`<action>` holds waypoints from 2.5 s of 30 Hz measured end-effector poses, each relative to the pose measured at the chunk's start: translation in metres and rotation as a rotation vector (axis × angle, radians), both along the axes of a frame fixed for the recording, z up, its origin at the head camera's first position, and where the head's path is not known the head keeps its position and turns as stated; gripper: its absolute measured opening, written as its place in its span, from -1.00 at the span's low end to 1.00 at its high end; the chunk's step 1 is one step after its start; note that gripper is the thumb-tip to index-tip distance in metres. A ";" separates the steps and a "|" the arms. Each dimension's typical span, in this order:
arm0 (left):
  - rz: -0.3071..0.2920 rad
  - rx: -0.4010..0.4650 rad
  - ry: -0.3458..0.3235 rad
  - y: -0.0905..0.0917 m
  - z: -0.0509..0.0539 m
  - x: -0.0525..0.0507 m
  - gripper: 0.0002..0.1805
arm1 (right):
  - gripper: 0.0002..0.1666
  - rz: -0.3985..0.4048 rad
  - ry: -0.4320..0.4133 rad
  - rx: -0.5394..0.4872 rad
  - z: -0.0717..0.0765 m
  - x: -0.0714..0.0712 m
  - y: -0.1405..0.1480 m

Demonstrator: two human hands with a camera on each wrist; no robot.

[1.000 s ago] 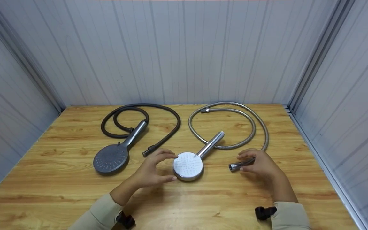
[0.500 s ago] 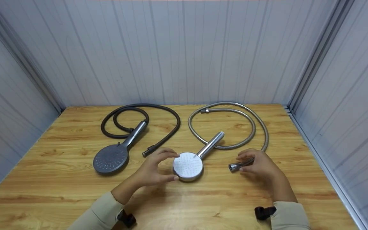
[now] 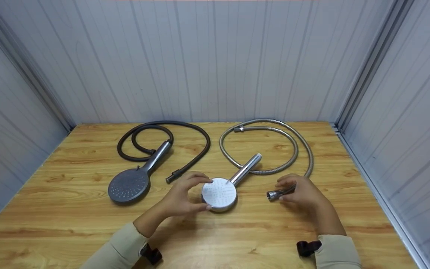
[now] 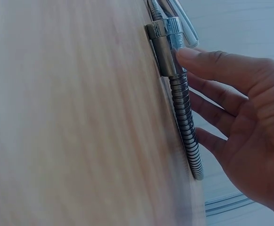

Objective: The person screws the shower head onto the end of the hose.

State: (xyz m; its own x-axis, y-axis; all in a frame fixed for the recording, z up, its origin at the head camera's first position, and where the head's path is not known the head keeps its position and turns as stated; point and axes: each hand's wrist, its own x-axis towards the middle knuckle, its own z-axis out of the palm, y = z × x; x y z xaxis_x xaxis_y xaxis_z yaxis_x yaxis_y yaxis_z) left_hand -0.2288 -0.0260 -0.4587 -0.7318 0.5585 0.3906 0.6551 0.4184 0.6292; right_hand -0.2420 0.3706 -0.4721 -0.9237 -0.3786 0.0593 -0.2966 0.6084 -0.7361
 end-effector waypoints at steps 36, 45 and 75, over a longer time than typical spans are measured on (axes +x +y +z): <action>0.046 -0.063 -0.034 0.023 0.003 -0.009 -0.32 | -0.61 0.066 -0.002 -0.037 -0.003 -0.003 -0.003; 0.056 -0.043 -0.096 0.032 -0.001 -0.010 -0.31 | -0.60 0.066 -0.006 0.007 -0.002 -0.005 -0.004; 0.097 -0.006 -0.102 0.055 -0.010 -0.019 -0.37 | -0.72 0.025 -0.041 0.048 -0.003 -0.007 -0.007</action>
State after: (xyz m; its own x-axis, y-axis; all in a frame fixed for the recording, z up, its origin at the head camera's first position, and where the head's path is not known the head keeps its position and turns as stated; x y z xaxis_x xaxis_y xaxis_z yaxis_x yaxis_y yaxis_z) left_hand -0.2474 0.0293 -0.4687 -0.8181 0.4852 0.3087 0.5444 0.4804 0.6877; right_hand -0.2488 0.3637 -0.4749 -0.9152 -0.4030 0.0030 -0.2823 0.6358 -0.7184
